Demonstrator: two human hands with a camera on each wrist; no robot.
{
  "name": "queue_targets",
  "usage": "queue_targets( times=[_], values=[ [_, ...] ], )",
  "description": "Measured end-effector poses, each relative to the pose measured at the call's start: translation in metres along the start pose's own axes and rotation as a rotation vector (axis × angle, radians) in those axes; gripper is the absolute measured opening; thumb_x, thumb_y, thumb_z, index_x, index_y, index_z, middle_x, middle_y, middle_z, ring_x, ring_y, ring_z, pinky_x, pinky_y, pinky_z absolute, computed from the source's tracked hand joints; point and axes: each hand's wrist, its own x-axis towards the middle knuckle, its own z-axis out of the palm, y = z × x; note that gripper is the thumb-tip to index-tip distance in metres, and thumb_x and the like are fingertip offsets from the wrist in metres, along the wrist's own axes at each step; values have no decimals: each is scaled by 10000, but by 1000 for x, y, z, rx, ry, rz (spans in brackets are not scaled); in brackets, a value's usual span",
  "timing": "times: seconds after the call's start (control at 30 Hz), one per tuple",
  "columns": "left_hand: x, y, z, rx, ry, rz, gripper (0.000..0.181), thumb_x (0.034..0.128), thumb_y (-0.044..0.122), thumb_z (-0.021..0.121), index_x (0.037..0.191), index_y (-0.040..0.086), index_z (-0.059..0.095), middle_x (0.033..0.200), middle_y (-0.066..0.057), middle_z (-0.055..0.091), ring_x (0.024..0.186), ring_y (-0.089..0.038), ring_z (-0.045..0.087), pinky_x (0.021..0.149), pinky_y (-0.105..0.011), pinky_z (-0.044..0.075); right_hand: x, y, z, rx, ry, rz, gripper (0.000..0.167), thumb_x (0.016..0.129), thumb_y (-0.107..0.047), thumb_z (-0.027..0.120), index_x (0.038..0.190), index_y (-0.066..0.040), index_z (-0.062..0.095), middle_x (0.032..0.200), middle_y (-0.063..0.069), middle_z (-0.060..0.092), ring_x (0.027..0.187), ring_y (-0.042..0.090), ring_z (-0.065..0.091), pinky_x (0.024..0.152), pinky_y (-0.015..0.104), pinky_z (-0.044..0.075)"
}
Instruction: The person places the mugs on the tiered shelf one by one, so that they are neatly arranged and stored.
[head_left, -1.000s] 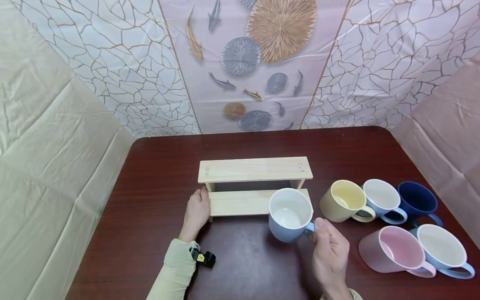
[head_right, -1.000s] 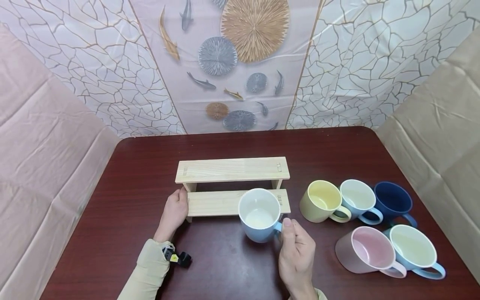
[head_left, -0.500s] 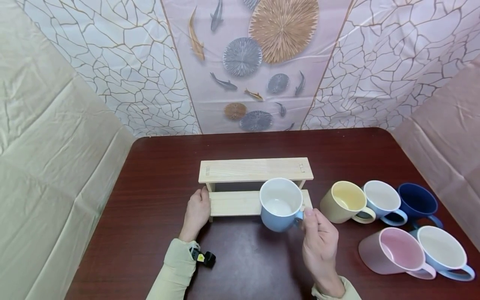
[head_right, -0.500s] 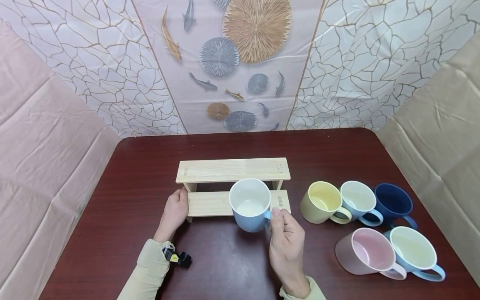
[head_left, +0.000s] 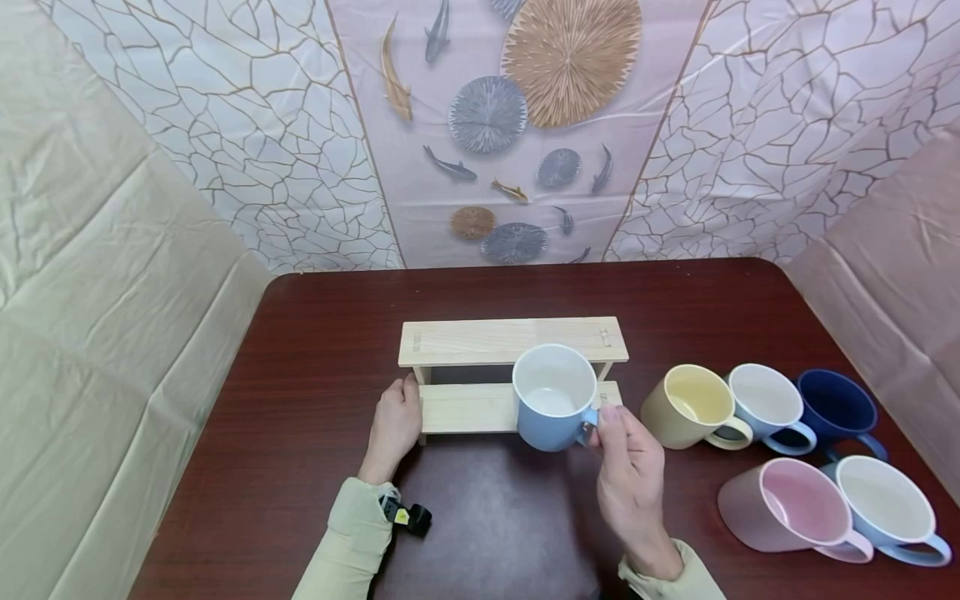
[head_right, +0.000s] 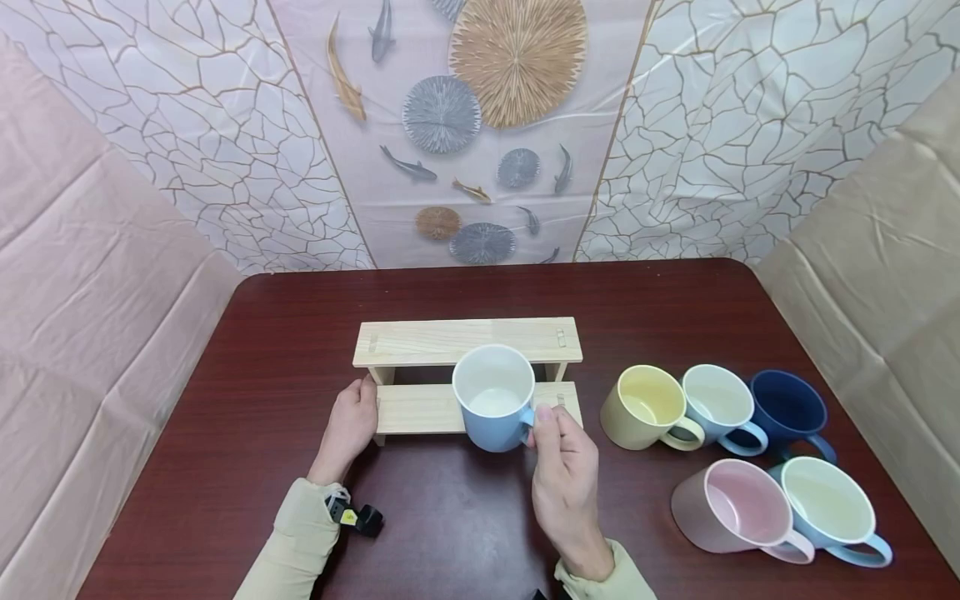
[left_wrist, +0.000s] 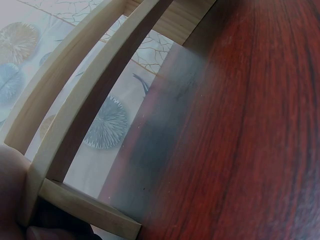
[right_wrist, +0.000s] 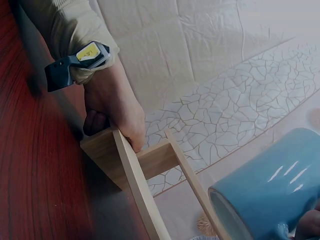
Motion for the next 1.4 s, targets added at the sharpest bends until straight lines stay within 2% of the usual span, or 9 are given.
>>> queue_targets(
  times=[0.27,0.4,0.57,0.67,0.8,0.97,1.2,1.4],
  values=[
    [0,2,0,-2,-6,4,415,1059,291,331,724,85,465,612,-69,395,595,-240,459,544,-353,391,1,-5,3,22,-111,80,289,1020,22,410,747,78,484,719,61,455,673,163,411,615,238,359],
    [0,3,-1,2,-5,0,415,1057,287,334,720,83,461,611,-73,396,591,-244,455,539,-355,389,1,-5,3,40,-161,78,276,1021,25,405,763,82,488,748,49,456,685,154,433,620,214,388],
    [0,4,-1,6,-7,-12,421,1053,294,332,740,70,503,629,-110,474,619,-251,502,558,-380,422,4,-5,5,101,-201,72,268,1024,29,393,783,106,479,777,30,469,748,113,480,689,201,451],
    [0,5,-2,9,-7,-18,422,1051,297,334,750,65,517,643,-126,501,643,-257,520,574,-398,434,8,-5,6,90,-211,60,266,1023,30,393,785,99,490,717,23,437,705,110,451,666,192,418],
    [0,4,-2,12,-8,-19,422,1052,298,330,745,68,506,636,-118,482,638,-254,511,567,-391,427,12,-5,9,60,-221,60,270,1028,13,395,794,81,512,660,49,383,652,163,390,622,254,337],
    [0,3,-2,10,-16,-22,422,1055,296,326,741,70,494,627,-101,451,611,-246,490,550,-365,411,16,-4,14,56,-219,88,282,1036,-18,400,797,85,511,670,57,397,667,182,393,648,263,332],
    [-1,2,-1,22,-16,-21,421,1051,307,319,746,74,492,633,-107,462,621,-243,498,556,-369,414,23,-4,20,41,-223,66,276,1036,-23,404,796,68,506,681,70,393,662,186,362,627,274,308],
    [-1,3,-1,23,-14,-26,412,1054,298,331,730,82,468,624,-97,429,601,-246,477,543,-359,397,32,-5,29,51,-217,85,286,1040,-46,409,800,75,507,683,63,389,658,169,351,630,268,294]
  ],
)
